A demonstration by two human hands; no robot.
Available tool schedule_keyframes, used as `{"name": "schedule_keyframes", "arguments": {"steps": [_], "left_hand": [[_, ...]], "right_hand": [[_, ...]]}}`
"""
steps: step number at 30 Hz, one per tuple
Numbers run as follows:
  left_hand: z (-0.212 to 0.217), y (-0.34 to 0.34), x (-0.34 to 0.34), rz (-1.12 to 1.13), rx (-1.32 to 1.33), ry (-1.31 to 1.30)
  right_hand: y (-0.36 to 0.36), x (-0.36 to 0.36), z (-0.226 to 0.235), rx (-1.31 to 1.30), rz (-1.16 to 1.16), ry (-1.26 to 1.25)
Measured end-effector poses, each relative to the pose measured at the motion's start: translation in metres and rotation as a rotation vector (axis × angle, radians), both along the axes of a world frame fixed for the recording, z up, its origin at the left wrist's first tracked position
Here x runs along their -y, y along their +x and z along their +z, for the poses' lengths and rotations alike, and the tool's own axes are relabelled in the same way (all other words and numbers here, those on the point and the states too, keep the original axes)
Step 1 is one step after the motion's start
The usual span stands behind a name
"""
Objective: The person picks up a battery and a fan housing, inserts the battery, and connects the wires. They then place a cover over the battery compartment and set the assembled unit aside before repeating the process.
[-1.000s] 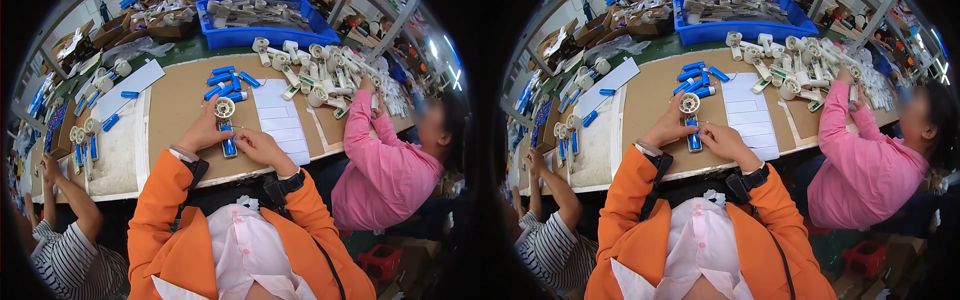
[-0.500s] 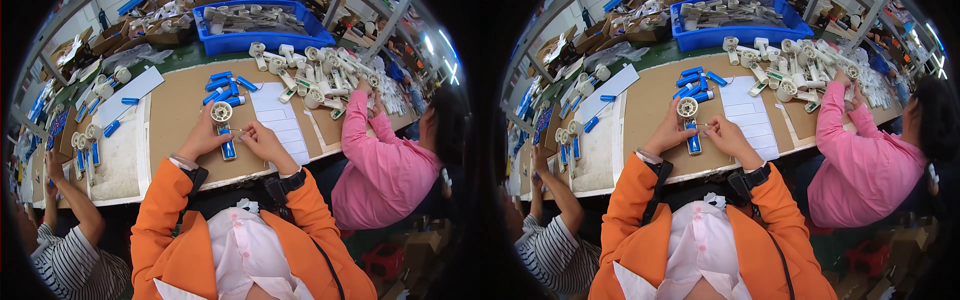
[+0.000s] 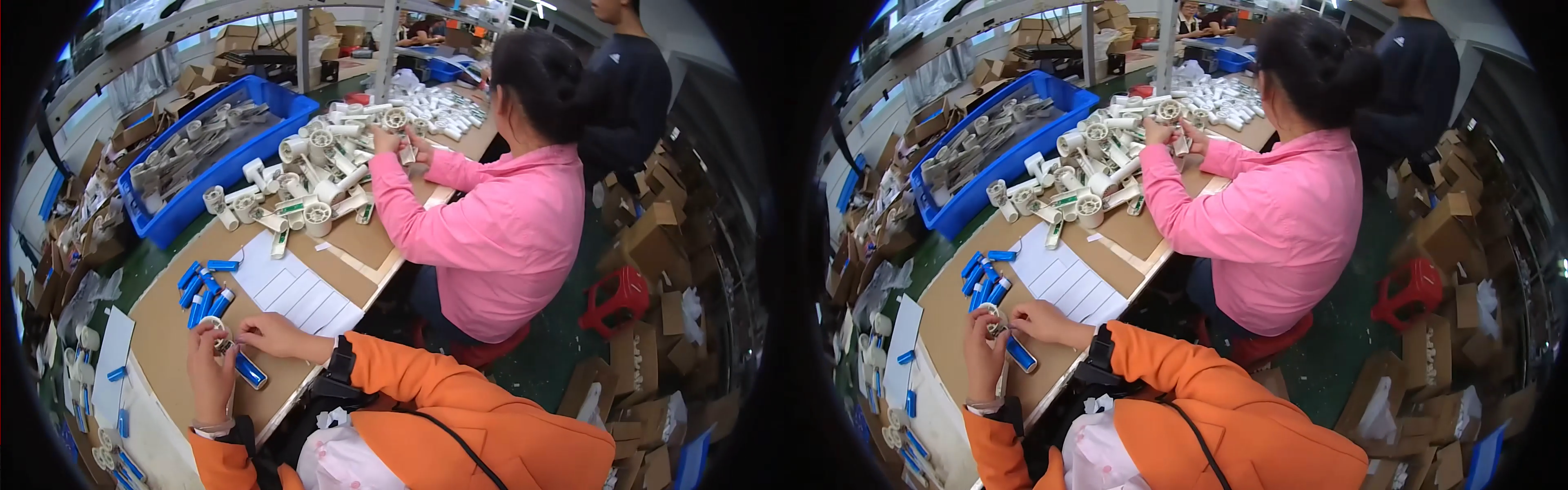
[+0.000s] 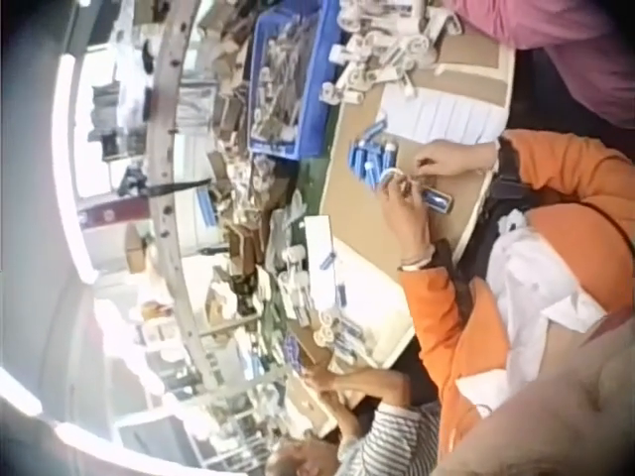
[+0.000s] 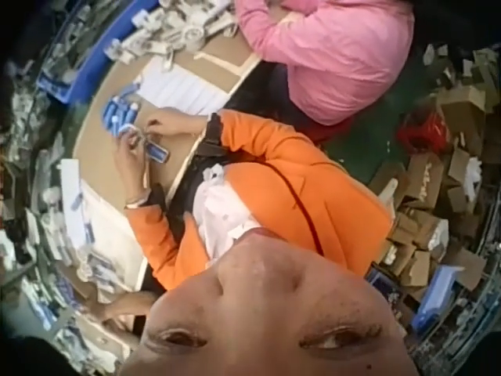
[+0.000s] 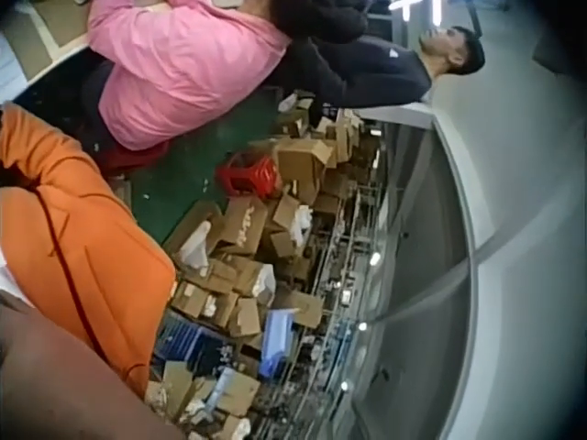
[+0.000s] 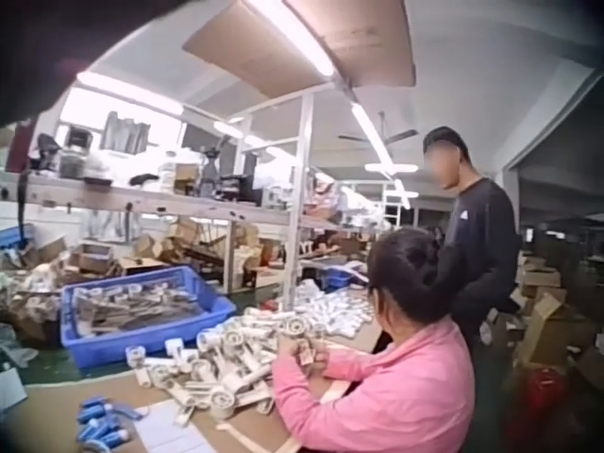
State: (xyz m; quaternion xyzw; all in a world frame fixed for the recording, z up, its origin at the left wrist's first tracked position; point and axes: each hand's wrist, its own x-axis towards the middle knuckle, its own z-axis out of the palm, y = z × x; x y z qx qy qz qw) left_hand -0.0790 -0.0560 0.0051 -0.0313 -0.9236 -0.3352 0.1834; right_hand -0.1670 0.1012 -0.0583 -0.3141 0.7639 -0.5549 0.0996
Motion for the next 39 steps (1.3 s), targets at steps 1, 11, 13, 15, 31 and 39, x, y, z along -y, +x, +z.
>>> {"name": "schedule_keyframes", "arguments": {"steps": [1, 11, 13, 15, 31, 39], "left_hand": [[0.0, -0.004, -0.002, -0.05, 0.073, 0.043], [-0.021, -0.015, 0.007, -0.033, 0.02, 0.04], [-0.021, -0.014, 0.008, -0.058, -0.003, 0.062], [-0.021, -0.012, 0.006, -0.054, -0.007, 0.09], [-0.02, -0.007, 0.003, -0.001, -0.146, -0.01], [-0.027, -0.005, 0.005, 0.05, -0.136, -0.017]], "right_hand": [[-0.004, -0.001, -0.001, -0.002, -0.019, 0.004], [-0.01, 0.008, -0.008, 0.383, 0.147, -0.294], [-0.007, 0.008, -0.006, 0.346, 0.148, -0.286], [-0.003, 0.008, -0.004, 0.258, 0.074, -0.319], [0.004, 0.006, -0.001, -0.315, -0.128, -0.183], [0.006, 0.006, 0.003, -0.423, -0.131, -0.178]]}}
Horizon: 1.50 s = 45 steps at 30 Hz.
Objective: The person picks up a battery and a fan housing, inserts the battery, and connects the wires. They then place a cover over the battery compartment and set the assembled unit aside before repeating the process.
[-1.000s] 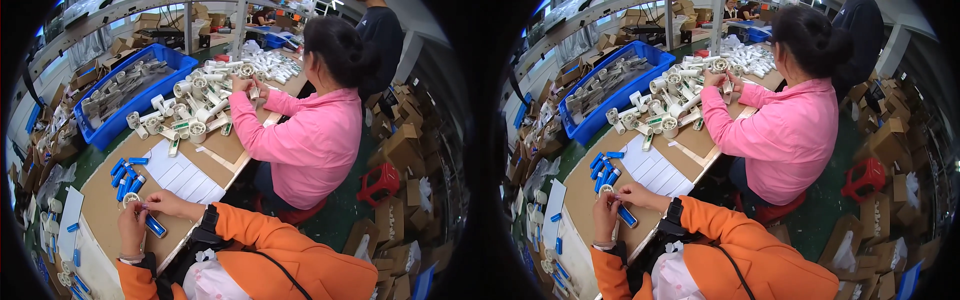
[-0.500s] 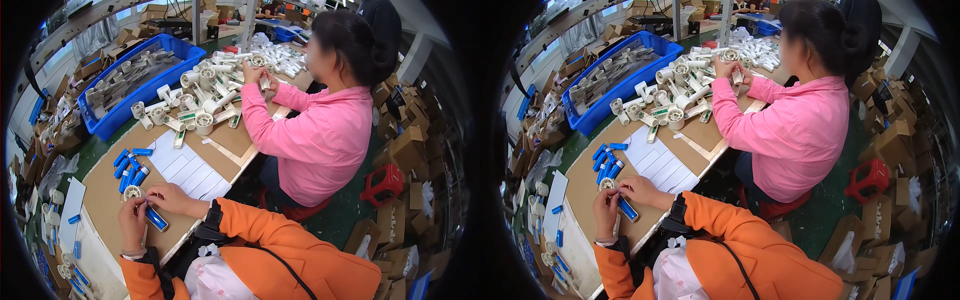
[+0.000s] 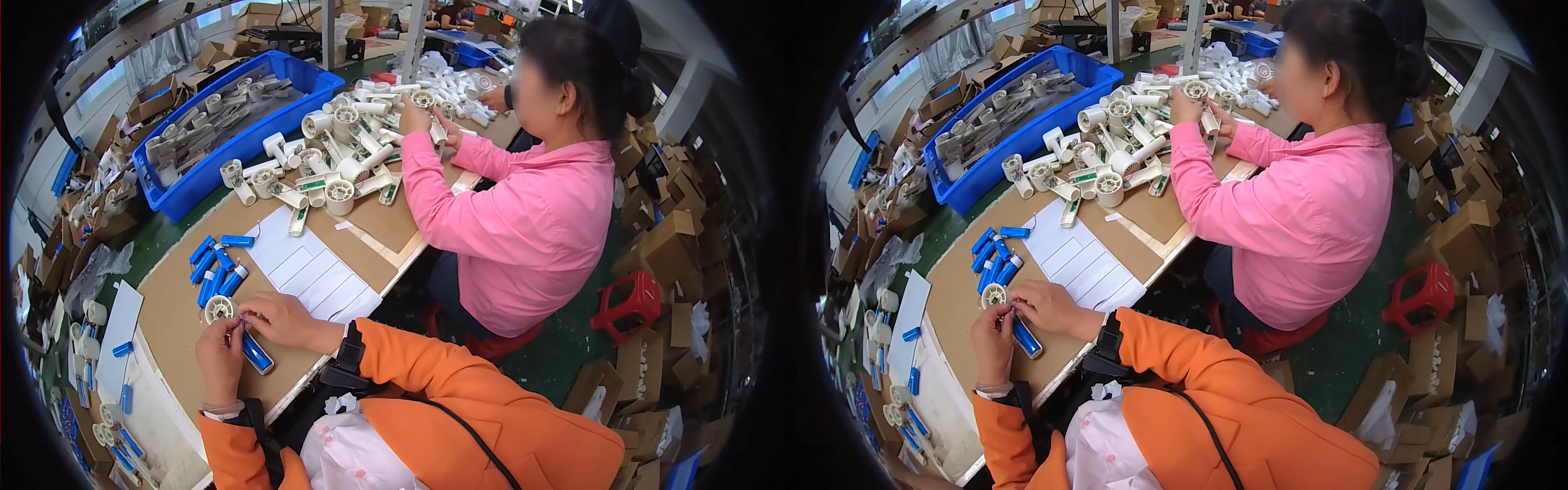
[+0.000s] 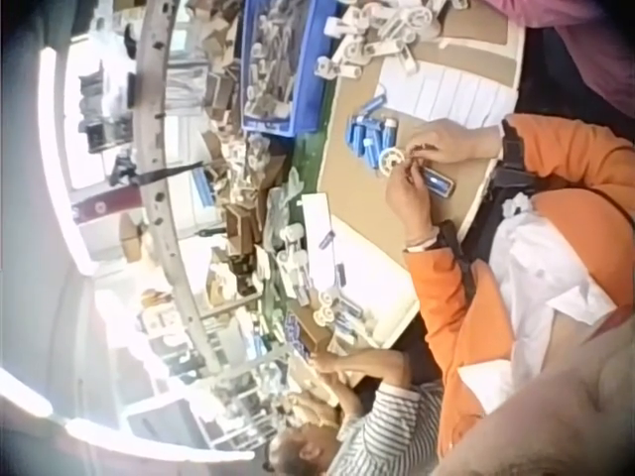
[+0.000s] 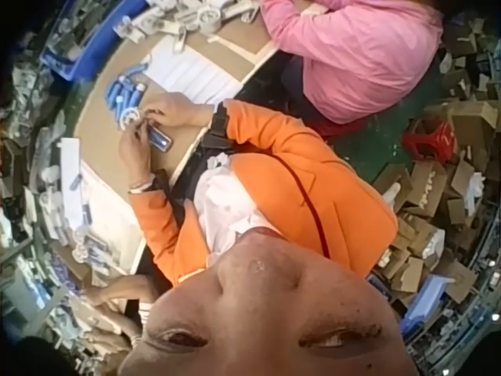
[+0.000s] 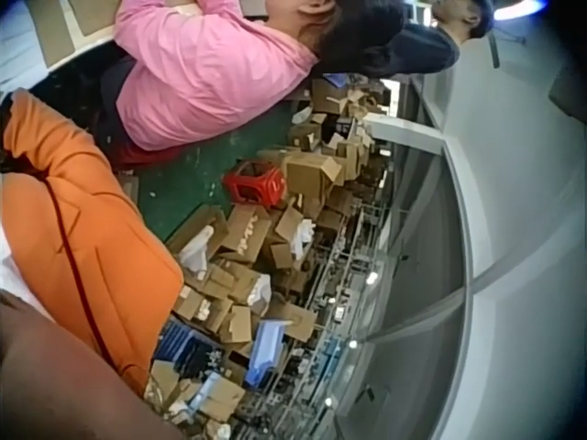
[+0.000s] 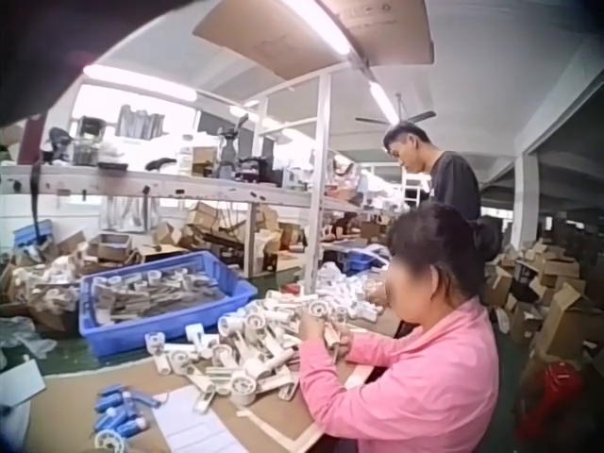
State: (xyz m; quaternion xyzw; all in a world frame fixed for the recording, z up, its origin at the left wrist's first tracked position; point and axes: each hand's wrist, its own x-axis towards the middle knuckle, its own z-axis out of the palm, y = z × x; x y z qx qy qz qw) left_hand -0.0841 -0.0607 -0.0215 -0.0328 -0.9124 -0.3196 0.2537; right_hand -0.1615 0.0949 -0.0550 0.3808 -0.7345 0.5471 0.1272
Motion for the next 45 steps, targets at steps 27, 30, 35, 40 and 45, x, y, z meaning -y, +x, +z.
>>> {"name": "schedule_keyframes", "arguments": {"steps": [27, 30, 35, 40, 45], "left_hand": [[0.005, 0.002, 0.001, 0.018, -0.006, -0.159], [0.01, 0.002, -0.001, 0.035, -0.016, -0.131], [0.005, 0.007, 0.003, 0.078, 0.011, -0.106], [0.004, 0.004, 0.003, 0.068, 0.02, -0.113], [0.006, 0.006, 0.002, 0.065, 0.038, -0.055]], "right_hand": [[0.003, -0.004, -0.011, 0.013, 0.04, 0.266], [-0.002, -0.009, -0.011, -0.103, 0.05, 0.294], [0.005, -0.005, -0.004, 0.09, 0.09, 0.252], [0.008, -0.004, -0.001, 0.034, 0.121, 0.221], [0.007, -0.004, -0.001, 0.055, 0.149, 0.288]]}}
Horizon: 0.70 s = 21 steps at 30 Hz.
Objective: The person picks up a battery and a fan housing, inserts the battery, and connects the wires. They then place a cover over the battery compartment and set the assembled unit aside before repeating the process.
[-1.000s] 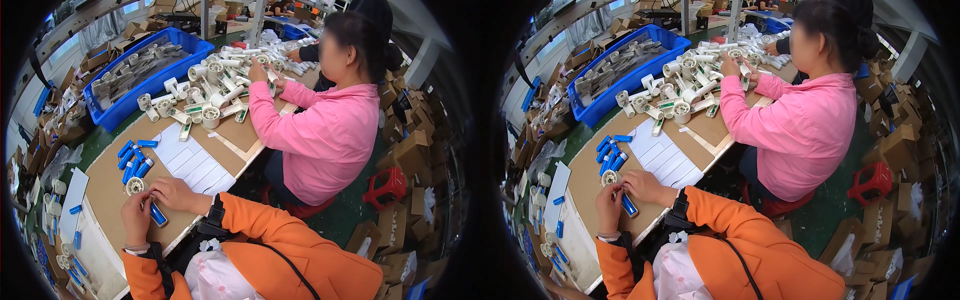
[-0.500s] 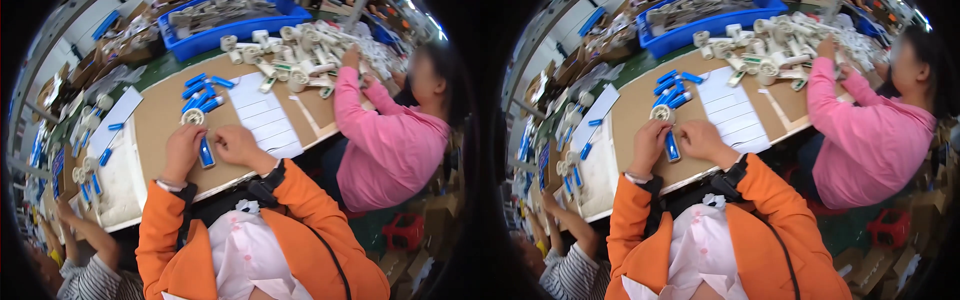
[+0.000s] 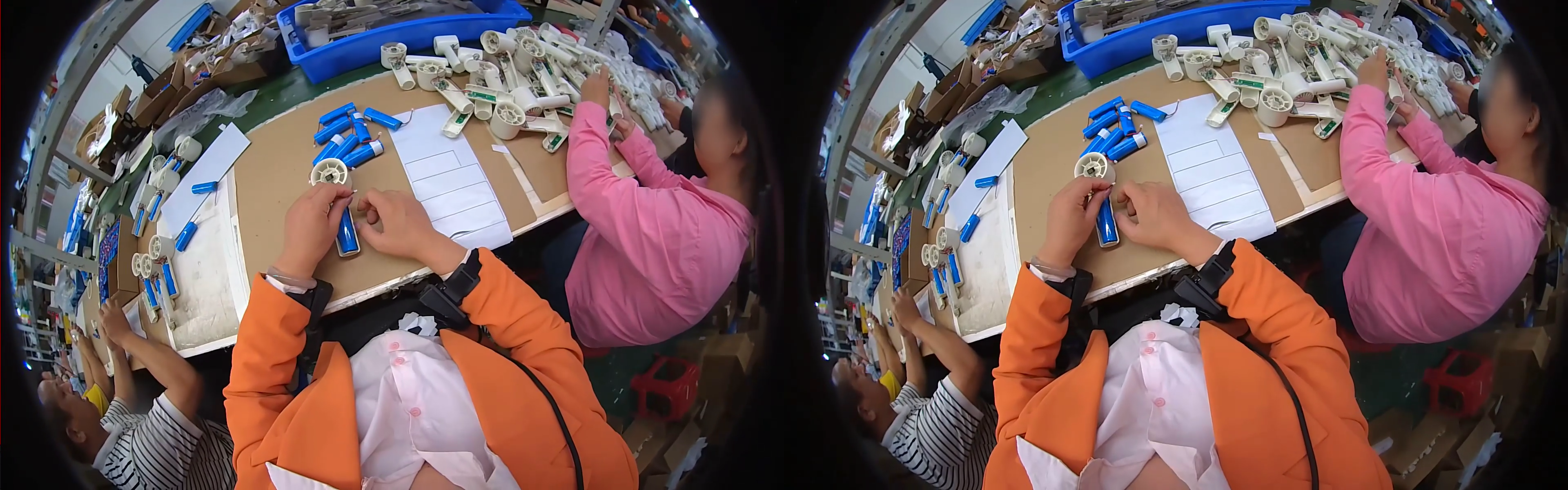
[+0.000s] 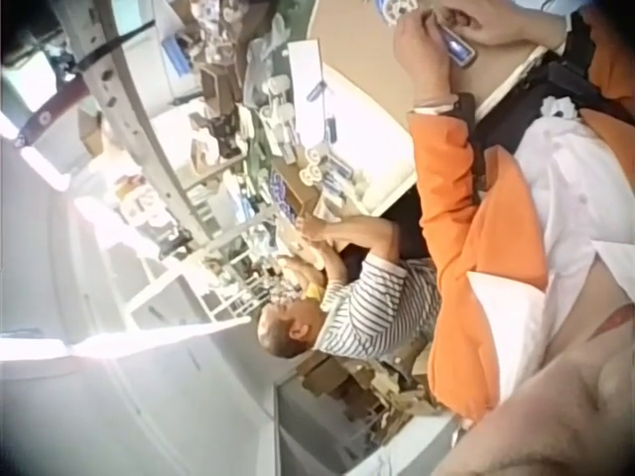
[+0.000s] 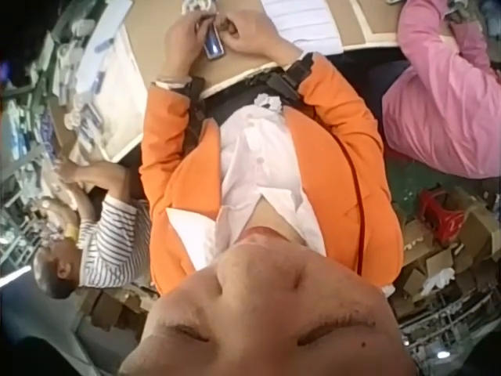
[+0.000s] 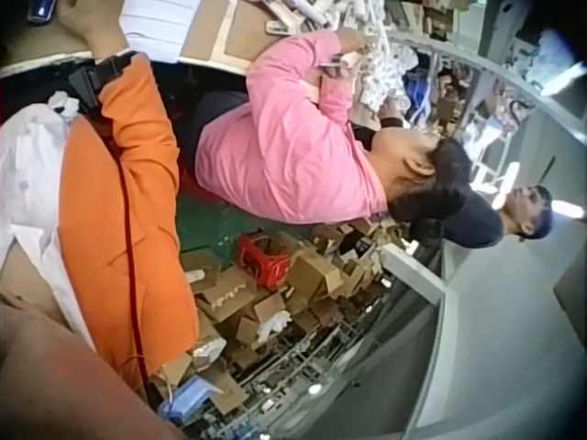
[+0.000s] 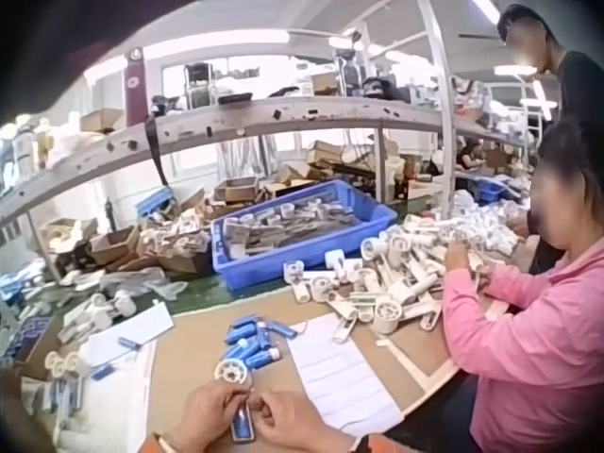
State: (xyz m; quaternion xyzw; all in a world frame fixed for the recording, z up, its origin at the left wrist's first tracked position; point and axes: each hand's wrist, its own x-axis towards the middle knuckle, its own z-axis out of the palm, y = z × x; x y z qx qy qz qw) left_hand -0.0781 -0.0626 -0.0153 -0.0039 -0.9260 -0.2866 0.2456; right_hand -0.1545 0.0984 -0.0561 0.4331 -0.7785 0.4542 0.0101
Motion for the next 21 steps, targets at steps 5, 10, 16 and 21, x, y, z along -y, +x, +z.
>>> {"name": "schedule_keyframes", "arguments": {"steps": [5, 10, 16, 21], "left_hand": [[0.0, 0.0, 0.001, -0.002, 0.029, 0.072], [0.004, 0.001, 0.004, -0.015, 0.008, 0.047], [0.008, 0.001, 0.007, -0.004, -0.012, -0.048], [0.009, 0.001, 0.008, 0.011, -0.021, -0.121]], "right_hand": [[0.002, 0.005, 0.002, -0.027, 0.001, 0.07], [0.004, 0.008, 0.004, 0.018, -0.054, 0.049], [0.013, 0.002, 0.005, -0.292, 0.014, -0.139], [0.02, 0.001, 0.003, -0.442, 0.085, -0.047]]}}
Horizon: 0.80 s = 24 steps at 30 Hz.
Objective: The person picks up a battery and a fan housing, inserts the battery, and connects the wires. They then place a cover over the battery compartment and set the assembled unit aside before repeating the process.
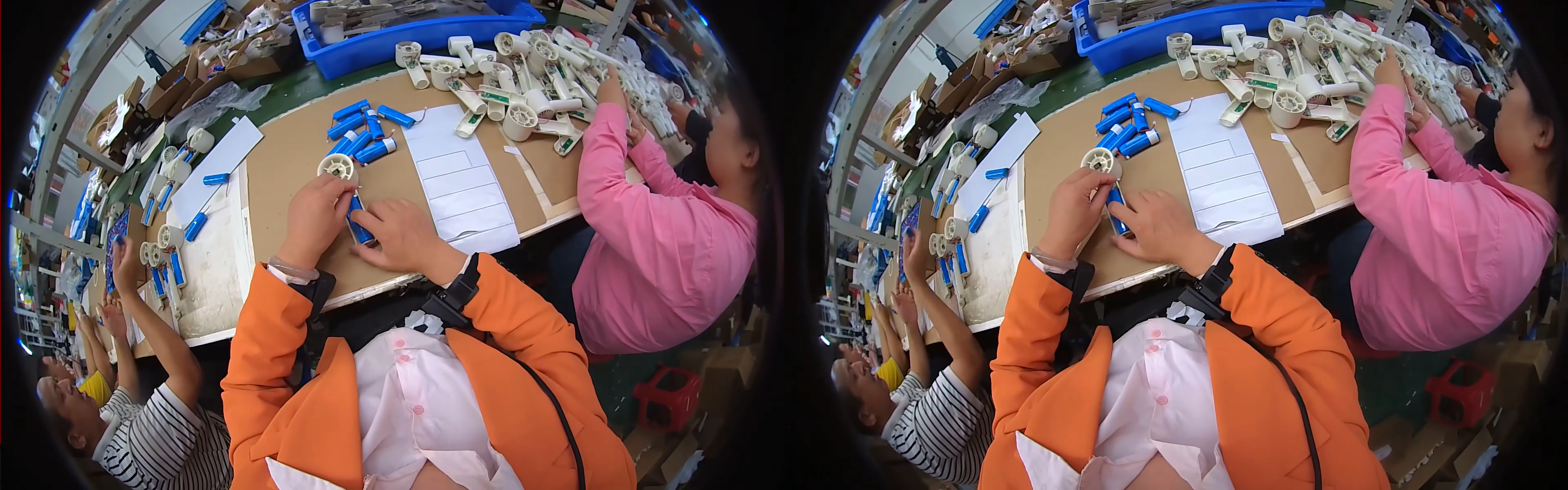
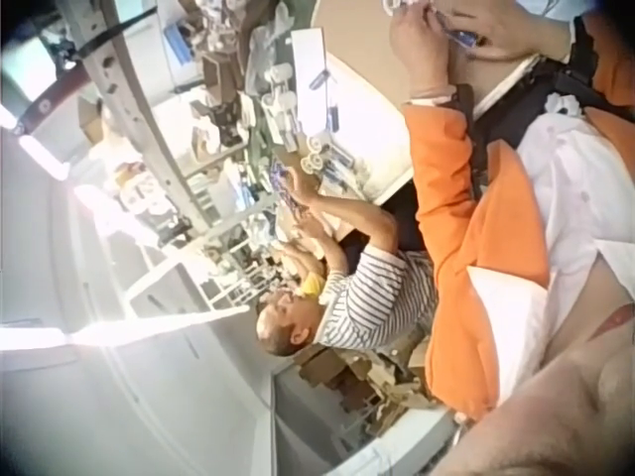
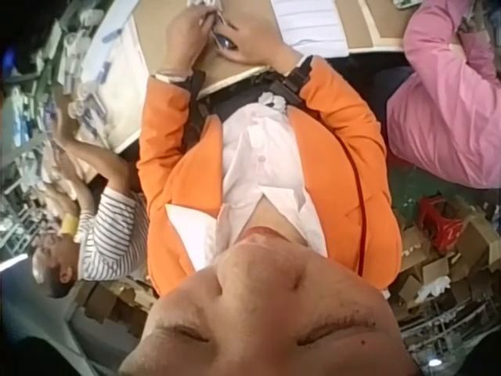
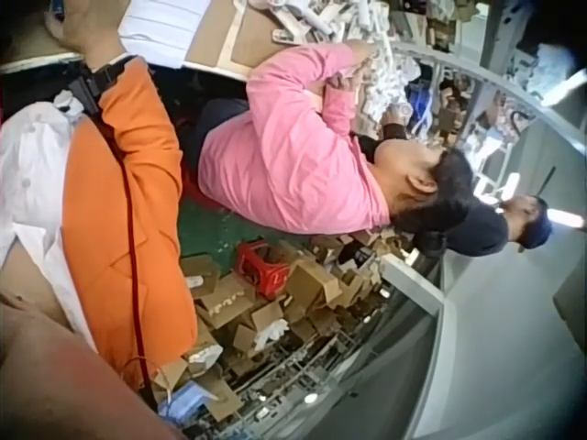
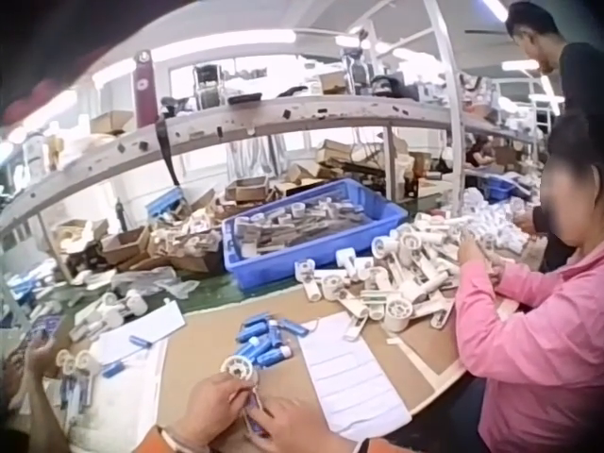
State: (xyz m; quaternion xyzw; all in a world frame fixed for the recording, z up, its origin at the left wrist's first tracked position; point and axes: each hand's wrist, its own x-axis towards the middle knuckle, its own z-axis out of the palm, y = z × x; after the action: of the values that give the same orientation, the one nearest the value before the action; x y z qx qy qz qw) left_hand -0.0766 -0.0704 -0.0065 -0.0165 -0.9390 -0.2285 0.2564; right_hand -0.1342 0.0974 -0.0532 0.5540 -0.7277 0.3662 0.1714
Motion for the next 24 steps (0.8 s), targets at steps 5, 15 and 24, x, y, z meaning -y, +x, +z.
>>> {"name": "schedule_keyframes", "arguments": {"steps": [5, 15, 24], "left_hand": [[0.005, -0.001, 0.005, 0.015, 0.049, -0.089], [0.002, 0.002, 0.003, 0.066, -0.014, -0.013], [0.015, 0.006, 0.007, 0.119, 0.171, -0.258]], "right_hand": [[0.0, 0.001, -0.004, 0.032, -0.029, 0.072], [0.001, 0.002, -0.011, -0.013, -0.015, 0.075], [0.001, 0.0, -0.009, 0.009, -0.013, 0.028]]}}
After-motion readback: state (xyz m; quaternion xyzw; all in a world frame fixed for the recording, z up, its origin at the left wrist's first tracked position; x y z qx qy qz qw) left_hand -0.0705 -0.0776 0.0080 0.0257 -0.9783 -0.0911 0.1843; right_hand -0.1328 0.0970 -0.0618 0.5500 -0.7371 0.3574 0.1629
